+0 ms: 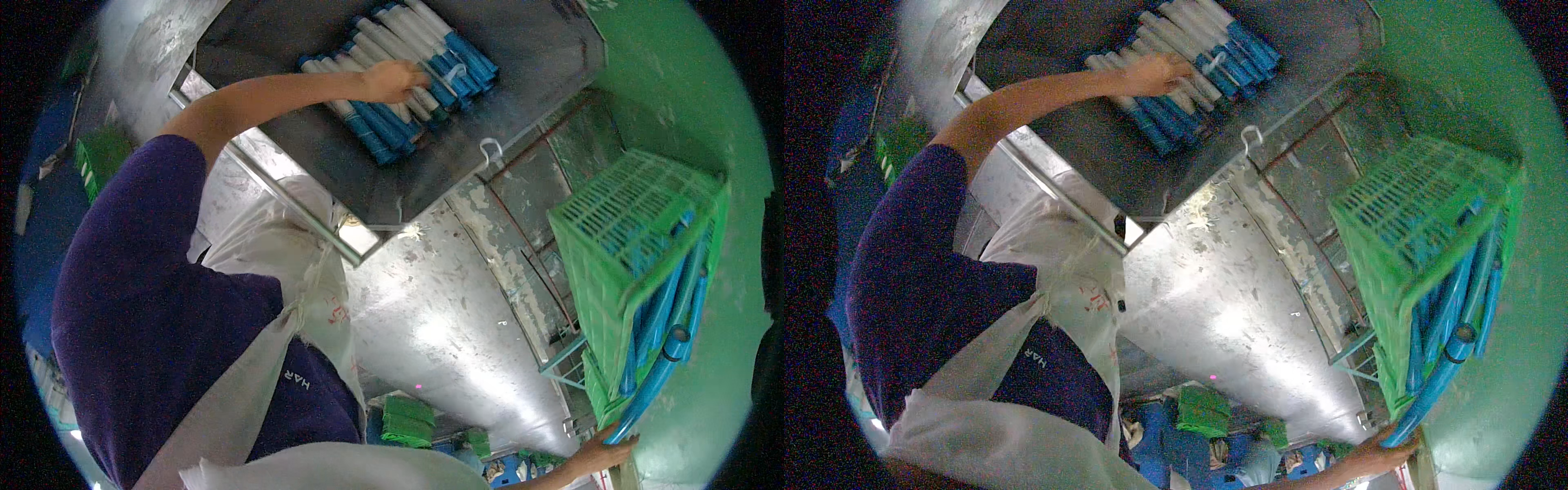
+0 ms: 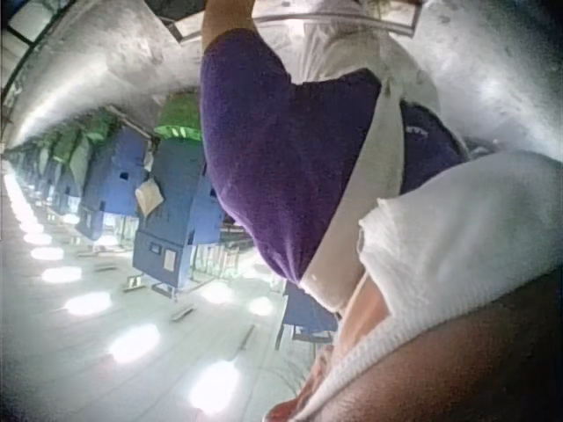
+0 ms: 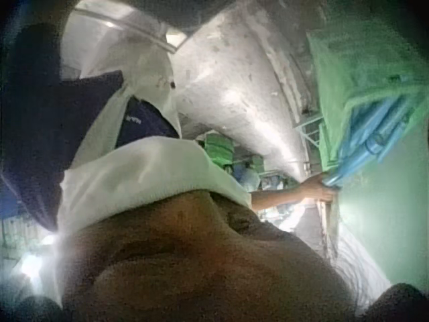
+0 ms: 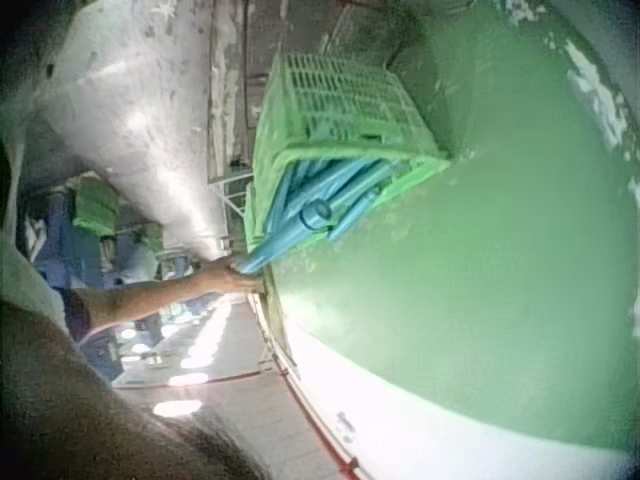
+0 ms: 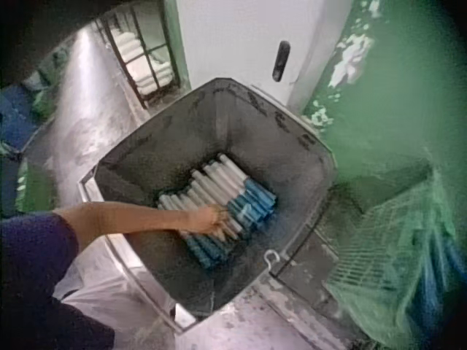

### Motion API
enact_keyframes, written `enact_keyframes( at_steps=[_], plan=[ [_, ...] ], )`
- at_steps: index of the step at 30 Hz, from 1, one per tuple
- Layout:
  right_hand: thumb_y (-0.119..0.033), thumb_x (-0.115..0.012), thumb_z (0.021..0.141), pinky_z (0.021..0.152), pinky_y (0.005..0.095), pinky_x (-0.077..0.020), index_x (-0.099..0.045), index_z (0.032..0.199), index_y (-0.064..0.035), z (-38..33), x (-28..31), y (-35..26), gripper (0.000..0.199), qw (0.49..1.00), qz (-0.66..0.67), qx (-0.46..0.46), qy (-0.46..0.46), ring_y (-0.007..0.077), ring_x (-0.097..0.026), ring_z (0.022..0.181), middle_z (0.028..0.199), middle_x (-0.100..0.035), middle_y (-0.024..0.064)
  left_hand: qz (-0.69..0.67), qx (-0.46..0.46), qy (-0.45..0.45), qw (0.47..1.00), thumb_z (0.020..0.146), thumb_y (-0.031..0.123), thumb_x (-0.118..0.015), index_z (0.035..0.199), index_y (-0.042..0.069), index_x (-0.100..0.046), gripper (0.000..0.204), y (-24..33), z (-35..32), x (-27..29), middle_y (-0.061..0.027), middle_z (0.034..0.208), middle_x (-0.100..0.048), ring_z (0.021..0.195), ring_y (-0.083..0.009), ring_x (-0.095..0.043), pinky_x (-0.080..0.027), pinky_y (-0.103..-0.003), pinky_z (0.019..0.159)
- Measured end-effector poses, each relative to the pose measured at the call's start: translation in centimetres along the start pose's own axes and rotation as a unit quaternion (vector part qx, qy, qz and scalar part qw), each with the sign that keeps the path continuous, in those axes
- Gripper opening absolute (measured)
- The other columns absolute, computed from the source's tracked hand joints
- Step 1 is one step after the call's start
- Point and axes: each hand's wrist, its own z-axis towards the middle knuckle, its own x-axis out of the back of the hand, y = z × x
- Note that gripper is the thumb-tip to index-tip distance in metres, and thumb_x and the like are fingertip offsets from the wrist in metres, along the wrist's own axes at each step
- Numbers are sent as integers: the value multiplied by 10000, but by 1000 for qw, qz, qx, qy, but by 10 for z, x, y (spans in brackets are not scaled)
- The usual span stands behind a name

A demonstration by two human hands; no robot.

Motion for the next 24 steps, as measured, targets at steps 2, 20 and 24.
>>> enact_keyframes(
  at_steps=[2,20,24],
  plan=[
    [-376,-602,872,745,433,-474,-453,1224,43,19,3,-47,567,993,103,4,52,321,-568,889,1038,-569,198,113,-12,-347,931,824,153,-590,1159,100,-540,344,-61,-17,-74,-133,1050,-572,1003,-307,-564,-491,-411,808],
    [-146,-522,895,510,290,-456,-535,1077,25,-124,85,-292,250,771,597,-132,-178,160,-572,538,709,-615,60,-113,23,-118,986,780,156,-666,1272,51,-394,572,-119,-64,-61,-196,1151,-525,964,-319,-584,-483,-416,850],
    [28,-536,831,464,257,-437,-559,1087,18,-101,98,-322,257,669,726,-127,-98,125,-534,485,609,-579,79,-223,147,96,959,843,245,-635,1388,134,-265,668,-90,0,78,-154,1147,-542,991,-262,-575,-485,-402,853]
  ],
)
